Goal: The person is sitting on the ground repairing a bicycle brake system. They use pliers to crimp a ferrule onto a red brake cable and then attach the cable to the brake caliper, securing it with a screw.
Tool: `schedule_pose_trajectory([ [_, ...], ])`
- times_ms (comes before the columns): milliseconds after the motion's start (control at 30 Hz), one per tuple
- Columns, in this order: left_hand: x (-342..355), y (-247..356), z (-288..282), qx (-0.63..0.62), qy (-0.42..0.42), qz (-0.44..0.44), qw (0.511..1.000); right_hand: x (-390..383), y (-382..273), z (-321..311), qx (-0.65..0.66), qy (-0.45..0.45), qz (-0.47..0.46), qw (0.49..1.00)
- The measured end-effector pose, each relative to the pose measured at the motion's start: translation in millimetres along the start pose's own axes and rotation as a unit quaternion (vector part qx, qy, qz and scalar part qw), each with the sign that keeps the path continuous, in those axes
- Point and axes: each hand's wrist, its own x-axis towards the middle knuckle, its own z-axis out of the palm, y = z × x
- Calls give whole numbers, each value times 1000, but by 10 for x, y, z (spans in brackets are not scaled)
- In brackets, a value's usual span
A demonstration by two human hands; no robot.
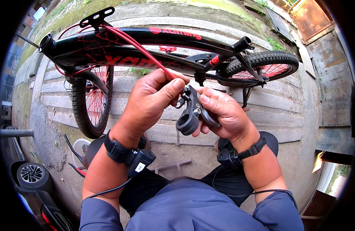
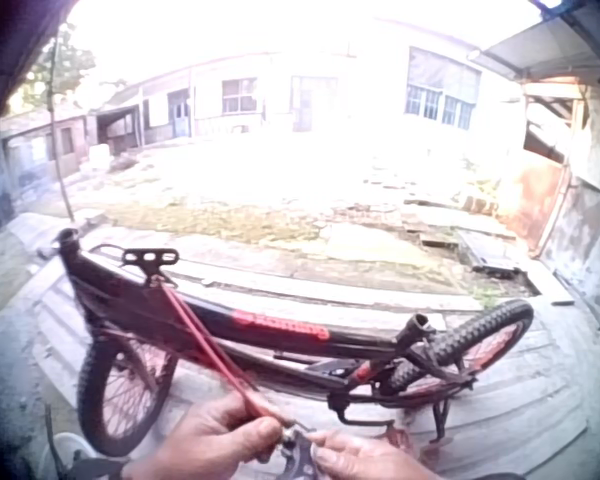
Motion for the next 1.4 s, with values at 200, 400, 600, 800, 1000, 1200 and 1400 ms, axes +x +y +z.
schedule_pose_trajectory([
  [200, -13, 35, -27, 18, 10, -7, 1000, 8, -55, 77, -86, 29, -31, 995],
  [400, 8, -10, -76, 93, 14, 28, 995, 31, 3, 35, -179, 61, -72, 979],
  [600, 0, -2, -61, 95, 15, 45, 994, 53, -14, 62, -186, 88, -99, 974],
  [800, -6, -10, -74, 97, 5, 61, 993, 35, -23, 94, -142, 75, -66, 985],
  [1000, -5, -7, -54, 110, 11, 61, 992, 37, -3, 60, -135, 46, -58, 988],
  [1200, -26, -13, -68, 95, 18, 51, 994, 15, -28, 65, -170, 59, -35, 983],
  [1400, -7, -60, -52, 106, 55, 29, 992, 47, 42, 19, -310, 114, -150, 932],
])
